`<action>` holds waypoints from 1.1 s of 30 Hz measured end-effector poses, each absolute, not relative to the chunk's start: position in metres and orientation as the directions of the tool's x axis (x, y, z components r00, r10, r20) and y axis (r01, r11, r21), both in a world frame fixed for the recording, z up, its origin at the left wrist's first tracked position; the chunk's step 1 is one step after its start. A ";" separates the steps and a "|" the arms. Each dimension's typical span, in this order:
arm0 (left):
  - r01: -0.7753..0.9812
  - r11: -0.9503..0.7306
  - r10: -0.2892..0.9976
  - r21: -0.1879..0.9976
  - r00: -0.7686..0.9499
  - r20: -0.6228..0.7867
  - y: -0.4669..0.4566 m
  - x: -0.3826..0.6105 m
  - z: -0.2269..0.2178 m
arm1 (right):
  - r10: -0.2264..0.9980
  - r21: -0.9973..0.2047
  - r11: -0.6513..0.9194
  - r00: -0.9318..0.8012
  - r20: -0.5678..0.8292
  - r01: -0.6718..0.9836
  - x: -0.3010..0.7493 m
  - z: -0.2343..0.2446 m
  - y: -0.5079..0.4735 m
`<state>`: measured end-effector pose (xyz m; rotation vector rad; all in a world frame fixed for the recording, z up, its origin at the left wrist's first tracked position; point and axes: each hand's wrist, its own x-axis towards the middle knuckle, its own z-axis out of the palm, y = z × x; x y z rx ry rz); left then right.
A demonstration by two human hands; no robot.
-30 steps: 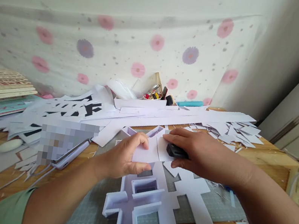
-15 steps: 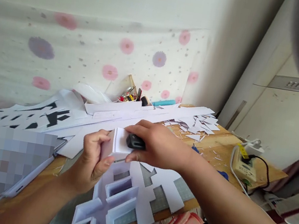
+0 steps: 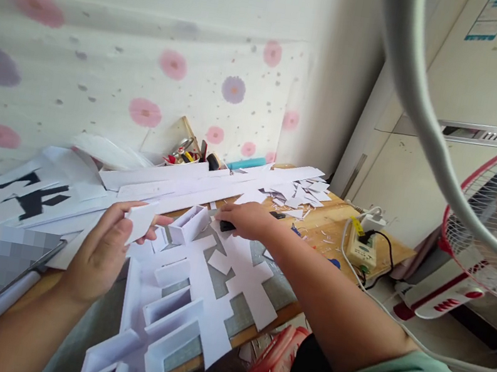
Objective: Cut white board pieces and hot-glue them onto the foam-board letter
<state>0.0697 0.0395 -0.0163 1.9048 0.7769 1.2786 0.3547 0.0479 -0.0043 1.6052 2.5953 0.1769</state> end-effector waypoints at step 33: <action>-0.021 -0.101 0.937 0.995 0.334 0.102 0.037 0.082 -0.008 | 0.950 0.090 -0.151 0.170 -0.263 0.984 0.460 -0.031 -0.051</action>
